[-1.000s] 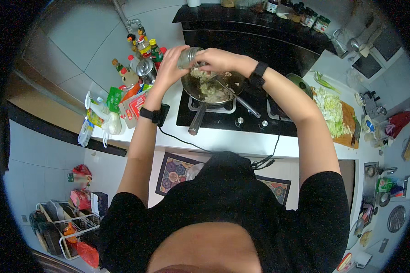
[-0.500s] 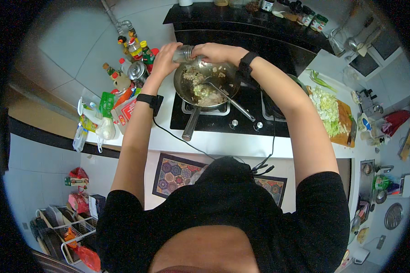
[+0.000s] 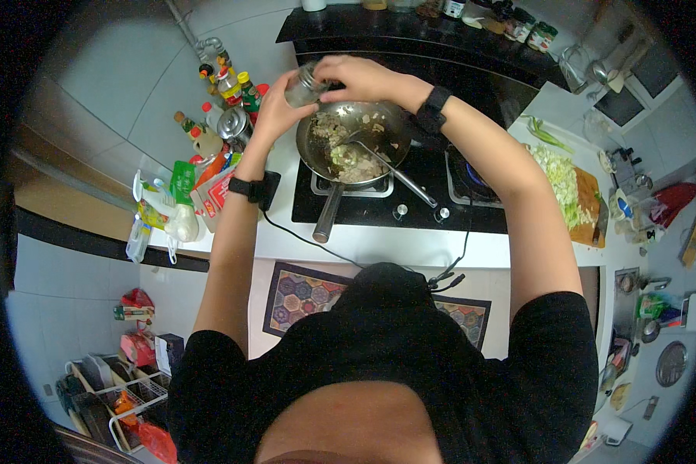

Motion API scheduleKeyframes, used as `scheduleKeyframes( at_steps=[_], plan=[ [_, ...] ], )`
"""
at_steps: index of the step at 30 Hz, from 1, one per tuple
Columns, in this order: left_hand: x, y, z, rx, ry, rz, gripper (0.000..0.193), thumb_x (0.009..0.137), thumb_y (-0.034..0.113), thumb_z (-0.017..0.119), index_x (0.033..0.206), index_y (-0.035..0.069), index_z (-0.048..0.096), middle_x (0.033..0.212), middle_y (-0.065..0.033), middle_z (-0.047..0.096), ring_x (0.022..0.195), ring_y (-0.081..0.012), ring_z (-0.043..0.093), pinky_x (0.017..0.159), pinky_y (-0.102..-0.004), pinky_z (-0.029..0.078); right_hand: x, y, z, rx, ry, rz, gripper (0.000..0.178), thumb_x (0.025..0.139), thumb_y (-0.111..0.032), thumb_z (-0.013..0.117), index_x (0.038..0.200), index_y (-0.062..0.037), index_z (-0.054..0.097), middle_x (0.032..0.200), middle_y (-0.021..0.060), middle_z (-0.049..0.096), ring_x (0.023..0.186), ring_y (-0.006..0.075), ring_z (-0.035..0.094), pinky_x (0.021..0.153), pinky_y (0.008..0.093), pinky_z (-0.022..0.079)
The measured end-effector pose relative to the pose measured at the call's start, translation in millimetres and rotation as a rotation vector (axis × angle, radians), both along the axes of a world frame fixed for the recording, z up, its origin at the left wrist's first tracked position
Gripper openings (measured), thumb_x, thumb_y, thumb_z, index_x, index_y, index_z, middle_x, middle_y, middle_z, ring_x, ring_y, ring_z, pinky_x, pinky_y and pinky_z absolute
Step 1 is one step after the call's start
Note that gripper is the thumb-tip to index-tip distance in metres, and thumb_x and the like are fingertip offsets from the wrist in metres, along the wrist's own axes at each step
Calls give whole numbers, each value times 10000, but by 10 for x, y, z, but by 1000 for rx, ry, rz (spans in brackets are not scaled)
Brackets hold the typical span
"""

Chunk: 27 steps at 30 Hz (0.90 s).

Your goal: The person is stir-frying ingredients including cabbage in a pan on a stove.

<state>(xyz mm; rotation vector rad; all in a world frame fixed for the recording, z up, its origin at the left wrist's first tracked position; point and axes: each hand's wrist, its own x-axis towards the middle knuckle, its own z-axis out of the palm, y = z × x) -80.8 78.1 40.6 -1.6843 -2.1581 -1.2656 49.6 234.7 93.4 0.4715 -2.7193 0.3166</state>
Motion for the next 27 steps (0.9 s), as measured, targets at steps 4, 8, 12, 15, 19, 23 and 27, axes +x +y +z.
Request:
scheduleKeyframes(
  at_steps=[4,8,12,15,19,23,27],
  plan=[
    [404,-74,264,137,-406,54,865,637,318,754,1245,-19,239,1049,-180,549,1008,-223,520,860,-313,405,-30,-154,197,-142,224,-53,312,747,-254,656,952,-34,570,1046,80,505,828,199,561,737,284,468],
    [220,-171,248,369,-417,1,894,689,316,720,1295,1,142,1283,-277,313,1140,-347,411,943,-391,339,-235,-146,477,-111,273,-89,313,744,-298,660,863,-26,562,927,88,531,727,217,545,650,305,452],
    [257,-769,225,447,-504,68,793,770,137,621,1357,61,93,1320,-219,295,1218,-306,323,972,-463,278,-594,373,899,102,287,-344,323,782,-353,600,806,-36,540,720,131,582,669,297,559,613,374,443],
    [396,-1111,-14,510,-557,116,665,788,34,552,1333,45,172,1233,-154,407,1162,-239,386,957,-381,313,-1051,1216,951,232,313,-516,294,807,-332,574,806,-39,544,721,140,597,687,321,577,643,415,453],
    [586,-1565,-402,450,-633,209,510,788,0,525,1249,28,309,1103,-104,465,1049,-194,455,861,-315,378,-1482,1609,843,247,167,-628,277,812,-284,567,830,-9,556,759,171,602,725,340,580,680,428,455],
    [822,-1958,-641,298,-838,221,330,792,0,533,1111,11,449,928,-53,534,881,-136,517,743,-251,406,-1907,1785,554,308,82,-730,263,816,-251,553,883,3,564,801,181,609,754,359,580,728,437,451],
    [979,-2041,-824,214,-1013,236,261,808,14,531,1066,12,490,905,-46,546,838,-116,519,713,-230,413,-2071,1896,429,414,128,-733,241,810,-191,529,909,26,563,870,200,605,792,372,584,724,441,472]
  ],
)
